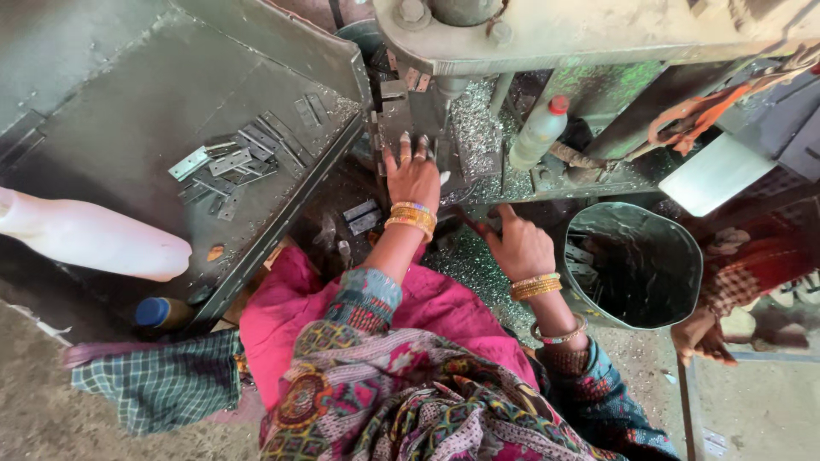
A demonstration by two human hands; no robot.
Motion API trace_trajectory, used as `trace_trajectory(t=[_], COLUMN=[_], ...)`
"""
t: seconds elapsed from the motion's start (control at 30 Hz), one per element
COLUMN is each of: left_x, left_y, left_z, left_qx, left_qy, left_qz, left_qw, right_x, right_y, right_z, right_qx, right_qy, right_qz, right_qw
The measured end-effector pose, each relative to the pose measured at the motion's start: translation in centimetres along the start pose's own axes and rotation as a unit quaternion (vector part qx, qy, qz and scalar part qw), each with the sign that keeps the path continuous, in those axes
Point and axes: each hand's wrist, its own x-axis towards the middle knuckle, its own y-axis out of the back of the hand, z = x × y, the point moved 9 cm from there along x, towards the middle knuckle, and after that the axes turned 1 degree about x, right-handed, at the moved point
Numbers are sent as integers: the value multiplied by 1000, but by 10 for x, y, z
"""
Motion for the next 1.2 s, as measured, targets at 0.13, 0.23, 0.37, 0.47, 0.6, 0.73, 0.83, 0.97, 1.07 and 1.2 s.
trace_trajectory(t=[0.13, 0.23, 0.37, 0.47, 0.6, 0.73, 0.83, 0.97, 1.07, 1.2], left_x=[32, 31, 21, 14, 20, 7, 21, 27, 34, 39], left_y=[16, -1, 7, 4, 13, 9, 30, 2, 3, 7], left_z=[-1, -6, -6, 2, -5, 1, -1, -2, 3, 4], left_qx=[21, -30, -26, -24, -1, -28, -63, 17, 8, 13], left_qy=[35, 35, 24, 22, 31, 26, -13, 15, 20, 0], left_qz=[88, 32, 67, 31, 28, 42, 93, -38, 10, 81], left_qw=[995, 998, 997, 999, 999, 998, 994, 999, 1000, 997], right_x=[2, -10, -30, -30, -10, -30, -14, -15, -16, -7], right_y=[-37, -88, -140, -144, -155, -172, -172, -164, -159, -150], right_z=[29, 55, 79, 91, 106, 109, 103, 115, 103, 84], right_qx=[-11, 19, 17, 67, 8, 71, 101, -12, 46, 14], right_qy=[-12, -12, -38, -21, -91, -63, -3, -29, -50, -43], right_qz=[-26, -65, -106, -114, -163, -123, -114, -105, -124, -128], right_qw=[1000, 998, 993, 991, 982, 988, 988, 994, 990, 991])
